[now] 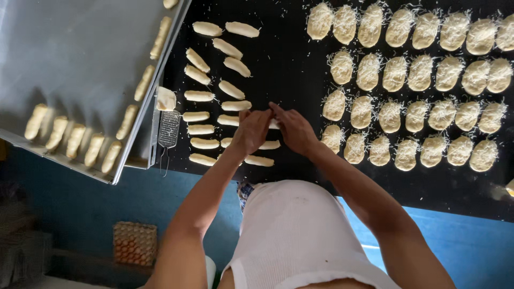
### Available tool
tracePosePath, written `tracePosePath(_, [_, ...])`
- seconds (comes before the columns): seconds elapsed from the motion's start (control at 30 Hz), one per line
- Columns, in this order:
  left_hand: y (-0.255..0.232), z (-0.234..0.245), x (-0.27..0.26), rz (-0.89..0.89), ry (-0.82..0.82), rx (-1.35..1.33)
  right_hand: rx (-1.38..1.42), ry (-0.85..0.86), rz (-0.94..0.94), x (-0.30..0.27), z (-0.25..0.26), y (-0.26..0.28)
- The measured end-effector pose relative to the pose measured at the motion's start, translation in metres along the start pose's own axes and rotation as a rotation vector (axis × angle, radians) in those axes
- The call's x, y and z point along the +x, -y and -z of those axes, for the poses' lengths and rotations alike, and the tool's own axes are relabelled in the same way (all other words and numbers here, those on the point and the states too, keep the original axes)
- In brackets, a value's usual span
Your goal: The person repeatedly picks up small dough pieces, rolls them in grated cheese, and places them on a black countertop. The person arranges the cheese-coated dough in neat rows next to uncoated dough pieces.
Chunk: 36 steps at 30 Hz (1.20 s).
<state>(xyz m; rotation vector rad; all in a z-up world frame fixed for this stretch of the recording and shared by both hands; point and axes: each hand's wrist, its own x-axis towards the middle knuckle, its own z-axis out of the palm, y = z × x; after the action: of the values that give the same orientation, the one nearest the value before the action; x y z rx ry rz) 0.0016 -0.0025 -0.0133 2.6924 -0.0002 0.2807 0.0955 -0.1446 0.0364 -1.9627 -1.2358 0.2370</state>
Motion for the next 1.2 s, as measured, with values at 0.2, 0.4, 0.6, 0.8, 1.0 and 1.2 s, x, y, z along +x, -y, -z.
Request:
tracePosePath(0.2, [-0.017, 0.034, -0.012, -0.012, 0.129, -0.144, 0.111, 0.248, -0.110, -0.012, 0.003, 0.004])
tracePosePath(0.4, [-0.024, 0.050, 0.009, 0.162, 0.272, -0.088, 0.115, 0.209, -0.243, 0.004, 0.013, 0.021])
tracePosePath(0.6, [-0.022, 0.051, 0.032, 0.121, 0.188, -0.034, 0.164, -0.038, -0.267, -0.002, 0.006, -0.002])
tracePosePath(0.8, [-0.016, 0.023, 0.142, 0.141, -0.155, -0.077, -0.138, -0.320, -0.325, 0.041, 0.054, -0.078])
tracePosePath(1.0, [0.006, -0.031, 0.221, 0.051, -0.235, 0.104, -0.213, -0.373, -0.207, 0.101, 0.090, -0.109])
tracePosePath(1.2, [-0.002, 0.010, 0.250, 0.068, -0.213, -0.168, -0.480, -0.405, -0.129, 0.121, 0.075, -0.146])
